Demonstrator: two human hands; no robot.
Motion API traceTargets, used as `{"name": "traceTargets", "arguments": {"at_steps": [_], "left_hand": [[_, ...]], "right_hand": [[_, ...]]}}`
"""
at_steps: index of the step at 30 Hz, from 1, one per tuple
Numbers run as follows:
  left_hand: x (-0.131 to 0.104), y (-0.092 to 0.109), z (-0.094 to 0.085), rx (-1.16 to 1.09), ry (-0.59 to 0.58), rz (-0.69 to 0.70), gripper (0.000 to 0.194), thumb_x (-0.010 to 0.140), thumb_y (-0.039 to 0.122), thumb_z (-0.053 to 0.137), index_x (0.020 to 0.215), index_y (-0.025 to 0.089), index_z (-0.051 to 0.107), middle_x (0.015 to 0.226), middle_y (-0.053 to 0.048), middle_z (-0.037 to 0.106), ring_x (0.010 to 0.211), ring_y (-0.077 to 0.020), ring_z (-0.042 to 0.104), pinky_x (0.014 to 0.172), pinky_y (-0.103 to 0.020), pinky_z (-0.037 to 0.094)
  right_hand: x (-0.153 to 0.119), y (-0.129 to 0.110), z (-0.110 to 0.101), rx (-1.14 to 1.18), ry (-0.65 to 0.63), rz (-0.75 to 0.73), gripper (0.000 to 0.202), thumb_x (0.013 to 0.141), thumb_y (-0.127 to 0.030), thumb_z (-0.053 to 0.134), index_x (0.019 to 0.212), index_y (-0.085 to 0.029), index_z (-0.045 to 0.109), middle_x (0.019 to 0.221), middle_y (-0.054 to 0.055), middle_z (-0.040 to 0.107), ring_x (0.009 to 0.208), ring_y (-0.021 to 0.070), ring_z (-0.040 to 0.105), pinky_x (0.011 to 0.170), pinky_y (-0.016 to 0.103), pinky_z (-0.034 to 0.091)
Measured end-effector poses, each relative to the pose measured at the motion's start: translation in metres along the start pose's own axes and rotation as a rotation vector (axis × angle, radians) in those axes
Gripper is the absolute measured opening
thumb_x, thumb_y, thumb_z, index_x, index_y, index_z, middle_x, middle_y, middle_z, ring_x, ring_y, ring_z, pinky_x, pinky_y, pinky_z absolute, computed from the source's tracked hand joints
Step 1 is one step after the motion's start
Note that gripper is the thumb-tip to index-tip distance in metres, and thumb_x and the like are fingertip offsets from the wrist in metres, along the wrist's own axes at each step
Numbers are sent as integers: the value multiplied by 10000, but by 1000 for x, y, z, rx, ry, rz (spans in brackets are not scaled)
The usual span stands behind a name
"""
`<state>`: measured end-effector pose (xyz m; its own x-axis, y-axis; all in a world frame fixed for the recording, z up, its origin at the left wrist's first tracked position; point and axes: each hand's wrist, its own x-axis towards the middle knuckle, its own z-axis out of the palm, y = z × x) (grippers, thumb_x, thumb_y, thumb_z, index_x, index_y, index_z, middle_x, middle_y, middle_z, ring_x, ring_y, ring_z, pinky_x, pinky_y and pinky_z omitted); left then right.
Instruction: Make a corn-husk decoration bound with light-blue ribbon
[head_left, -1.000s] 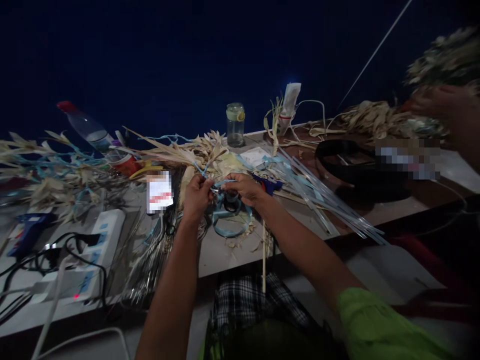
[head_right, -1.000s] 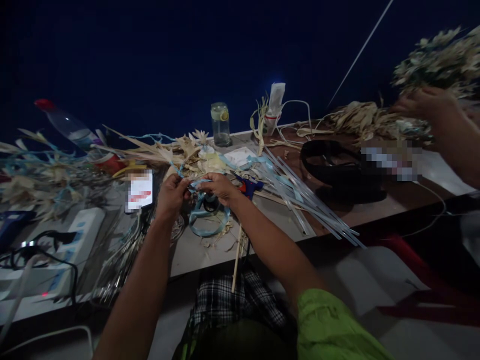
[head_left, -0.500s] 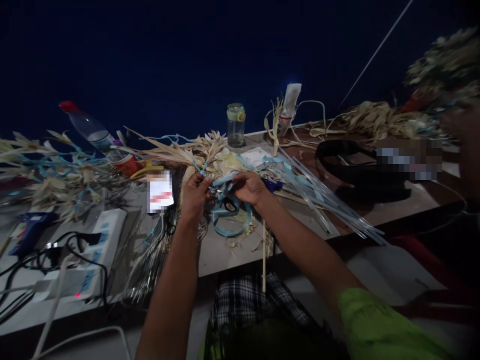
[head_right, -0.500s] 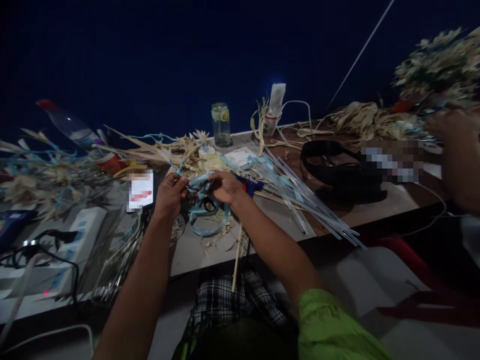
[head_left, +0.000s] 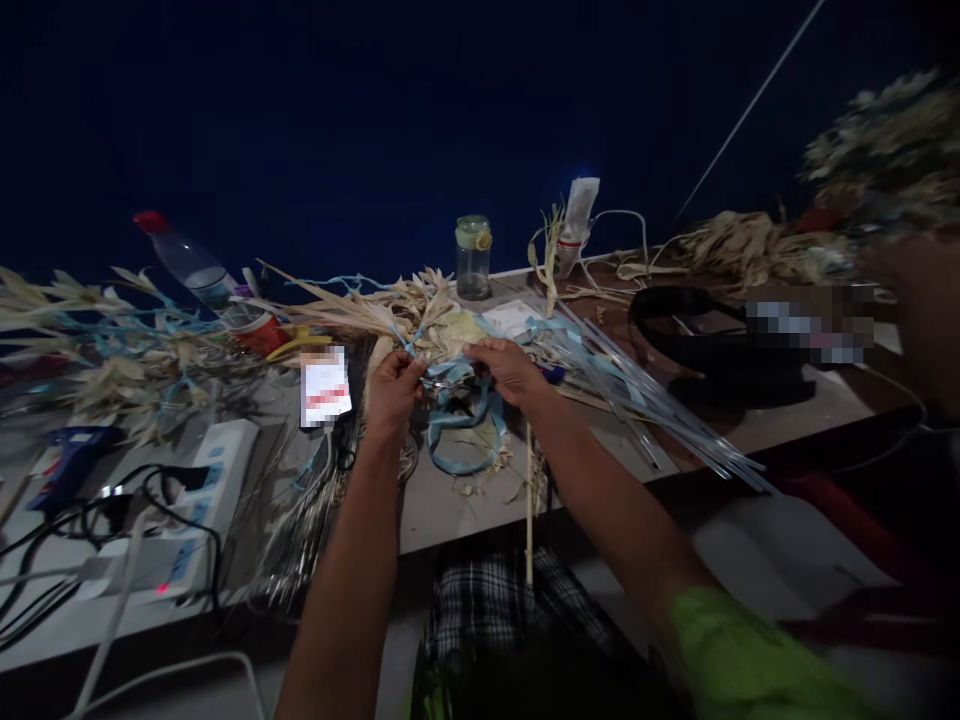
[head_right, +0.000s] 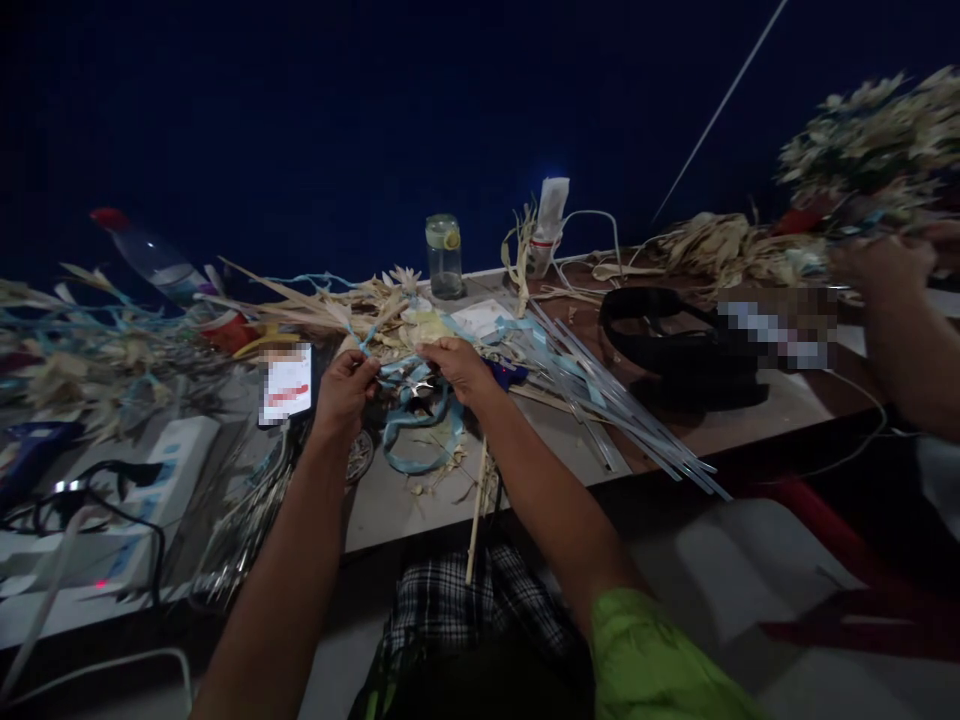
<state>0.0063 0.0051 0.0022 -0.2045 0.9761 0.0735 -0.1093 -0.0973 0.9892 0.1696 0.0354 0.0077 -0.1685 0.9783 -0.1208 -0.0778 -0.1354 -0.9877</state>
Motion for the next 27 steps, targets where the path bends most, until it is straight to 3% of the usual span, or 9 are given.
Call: {"name": "traceTargets", "arguments": {"at_steps": [5, 10, 15, 22, 27], "left_hand": [[2, -2, -2, 37, -16, 34, 236, 633, 294, 650, 653, 168, 451, 484, 86, 433, 348, -29, 367, 349, -153, 239], [2, 2, -3, 52, -41, 1, 243, 637, 305, 653, 642, 169, 453, 487, 76, 438, 346, -31, 361, 332, -150, 228], [-2, 7, 1, -43, -72, -66, 251, 602, 267, 681, 627, 163, 454, 476, 88, 395, 342, -17, 341, 335, -137, 235], [-2, 15, -5, -287, -61, -132, 284, 558, 216, 717, 660, 169, 457, 522, 89, 458, 332, 5, 322, 325, -125, 203], [-2, 23, -9, -437, -36, -107, 318, 539, 195, 748, 682, 181, 464, 577, 85, 529, 350, 7, 344, 350, -136, 279]], "right_hand": [[-11, -13, -3, -459, 114, -215, 186, 653, -333, 594, 704, -157, 563, 671, -17, 545, 619, 95, 457, 610, 231, 360], [-24, -36, -25, -510, 136, -288, 192, 682, -260, 566, 842, -160, 600, 783, 8, 589, 681, 107, 502, 674, 252, 390], [-23, -59, -60, -377, 302, -222, 193, 708, -215, 519, 876, -149, 584, 739, 2, 585, 576, 82, 509, 575, 229, 385], [13, -62, -59, -499, 151, -69, 66, 692, -153, 535, 731, -136, 585, 599, 3, 568, 444, 70, 477, 439, 198, 322], [38, -71, -68, -585, 207, -99, 50, 698, -136, 536, 728, -134, 576, 600, 15, 562, 432, 76, 485, 407, 193, 294]]}}
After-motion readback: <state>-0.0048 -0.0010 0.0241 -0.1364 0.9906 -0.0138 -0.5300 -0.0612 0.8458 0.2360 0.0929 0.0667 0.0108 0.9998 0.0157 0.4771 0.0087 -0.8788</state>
